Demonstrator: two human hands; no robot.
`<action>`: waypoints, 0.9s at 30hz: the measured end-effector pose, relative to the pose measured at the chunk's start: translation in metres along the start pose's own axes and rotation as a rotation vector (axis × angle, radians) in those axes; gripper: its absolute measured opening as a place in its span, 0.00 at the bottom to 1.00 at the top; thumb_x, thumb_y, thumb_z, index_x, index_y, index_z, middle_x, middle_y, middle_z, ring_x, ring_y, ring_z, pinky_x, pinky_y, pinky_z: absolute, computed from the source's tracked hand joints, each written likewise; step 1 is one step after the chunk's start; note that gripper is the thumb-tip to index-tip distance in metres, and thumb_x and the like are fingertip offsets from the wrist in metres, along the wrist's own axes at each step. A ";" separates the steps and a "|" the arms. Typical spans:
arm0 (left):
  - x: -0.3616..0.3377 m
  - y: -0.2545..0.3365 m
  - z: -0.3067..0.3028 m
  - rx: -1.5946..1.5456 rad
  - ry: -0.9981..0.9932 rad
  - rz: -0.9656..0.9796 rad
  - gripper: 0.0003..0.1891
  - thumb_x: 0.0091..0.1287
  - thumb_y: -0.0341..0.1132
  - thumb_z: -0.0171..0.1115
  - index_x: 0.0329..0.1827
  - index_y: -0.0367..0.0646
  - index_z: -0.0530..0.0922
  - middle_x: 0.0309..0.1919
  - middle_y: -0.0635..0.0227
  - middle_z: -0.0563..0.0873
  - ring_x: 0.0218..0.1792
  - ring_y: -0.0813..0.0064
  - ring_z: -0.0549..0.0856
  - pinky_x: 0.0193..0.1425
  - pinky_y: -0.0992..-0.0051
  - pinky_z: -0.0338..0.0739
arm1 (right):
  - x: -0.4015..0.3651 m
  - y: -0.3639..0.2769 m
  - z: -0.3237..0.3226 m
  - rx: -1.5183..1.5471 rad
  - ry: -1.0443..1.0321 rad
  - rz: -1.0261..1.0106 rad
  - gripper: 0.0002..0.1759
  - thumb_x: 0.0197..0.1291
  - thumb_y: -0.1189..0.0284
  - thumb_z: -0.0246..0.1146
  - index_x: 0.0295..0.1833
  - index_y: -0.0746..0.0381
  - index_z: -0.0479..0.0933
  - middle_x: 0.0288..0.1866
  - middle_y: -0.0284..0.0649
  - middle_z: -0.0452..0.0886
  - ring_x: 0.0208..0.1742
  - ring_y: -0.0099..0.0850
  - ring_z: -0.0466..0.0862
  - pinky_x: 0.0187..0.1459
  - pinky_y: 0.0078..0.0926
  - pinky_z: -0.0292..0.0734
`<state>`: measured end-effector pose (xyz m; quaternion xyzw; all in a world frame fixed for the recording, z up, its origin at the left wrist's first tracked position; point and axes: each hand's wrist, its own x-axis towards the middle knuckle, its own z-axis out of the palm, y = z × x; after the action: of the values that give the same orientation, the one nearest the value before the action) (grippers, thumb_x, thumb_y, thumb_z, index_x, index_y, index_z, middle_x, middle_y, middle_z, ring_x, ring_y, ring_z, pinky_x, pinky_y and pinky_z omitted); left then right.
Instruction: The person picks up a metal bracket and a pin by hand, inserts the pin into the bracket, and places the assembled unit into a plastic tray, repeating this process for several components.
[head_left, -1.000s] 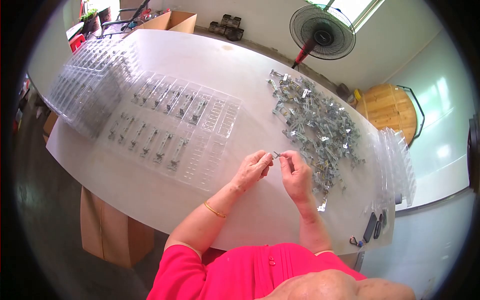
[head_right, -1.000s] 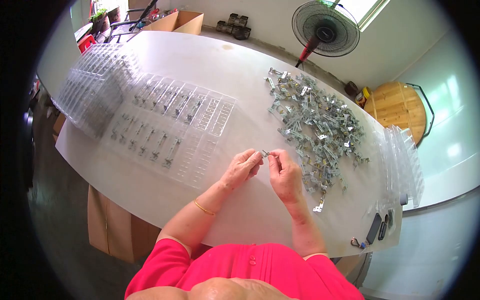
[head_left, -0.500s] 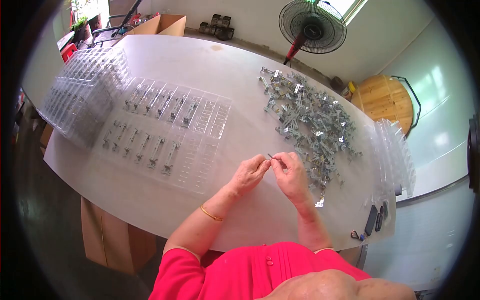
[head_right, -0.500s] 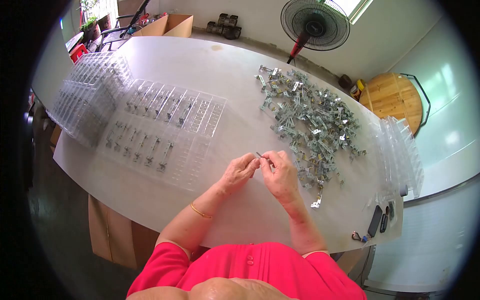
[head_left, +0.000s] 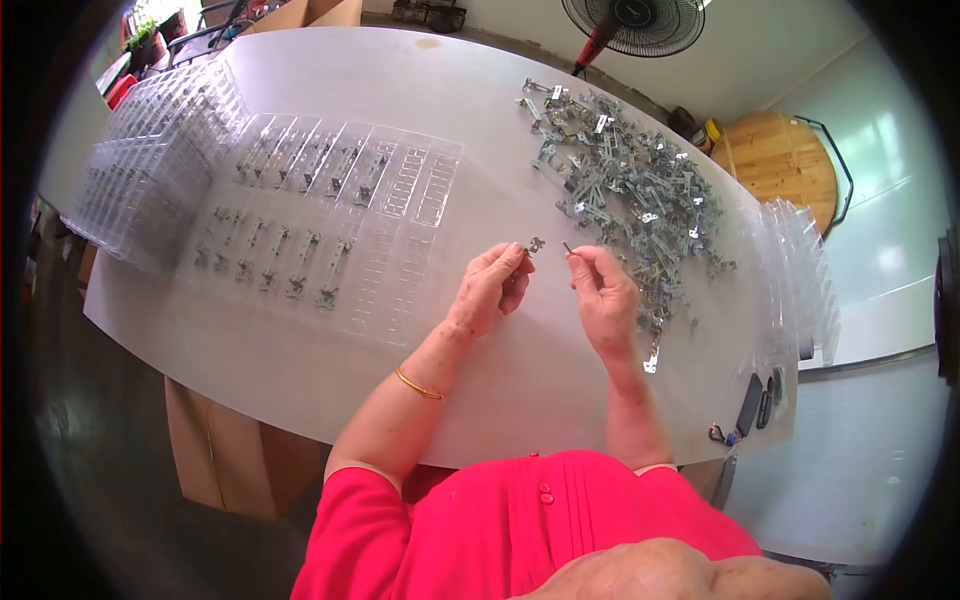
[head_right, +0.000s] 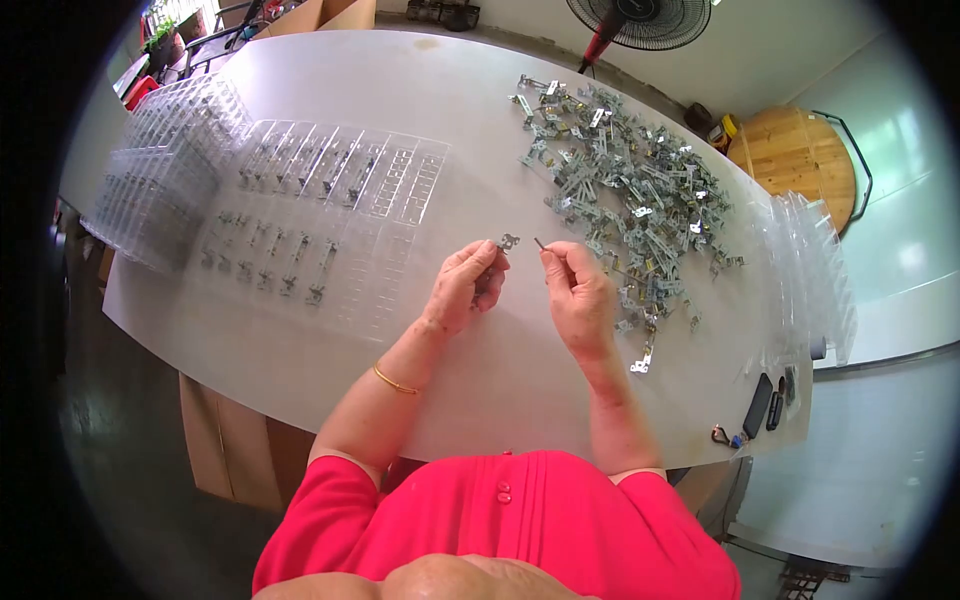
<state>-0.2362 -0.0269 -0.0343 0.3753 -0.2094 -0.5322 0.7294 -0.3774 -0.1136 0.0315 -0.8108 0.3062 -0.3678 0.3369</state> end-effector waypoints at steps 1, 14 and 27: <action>-0.001 0.002 0.002 -0.014 0.008 -0.012 0.18 0.80 0.47 0.52 0.37 0.42 0.78 0.18 0.73 0.73 0.15 0.83 0.68 0.18 0.81 0.58 | -0.002 0.003 0.001 -0.012 -0.030 0.034 0.06 0.71 0.70 0.64 0.44 0.62 0.81 0.24 0.28 0.74 0.25 0.16 0.71 0.28 0.20 0.68; 0.001 -0.003 0.000 0.055 -0.005 -0.003 0.19 0.80 0.47 0.51 0.37 0.41 0.78 0.17 0.73 0.72 0.16 0.84 0.66 0.21 0.81 0.59 | -0.001 0.004 0.005 -0.168 -0.120 0.082 0.04 0.68 0.71 0.65 0.43 0.59 0.81 0.24 0.39 0.79 0.23 0.27 0.77 0.27 0.28 0.70; 0.001 -0.012 0.006 0.319 -0.017 0.098 0.19 0.78 0.47 0.56 0.36 0.40 0.79 0.20 0.75 0.76 0.23 0.86 0.71 0.28 0.80 0.66 | 0.002 0.008 -0.004 -0.141 -0.235 0.116 0.06 0.71 0.72 0.61 0.49 0.61 0.79 0.29 0.40 0.84 0.29 0.30 0.85 0.32 0.30 0.79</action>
<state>-0.2478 -0.0314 -0.0394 0.4712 -0.3156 -0.4593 0.6837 -0.3810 -0.1210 0.0284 -0.8508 0.3362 -0.2278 0.3335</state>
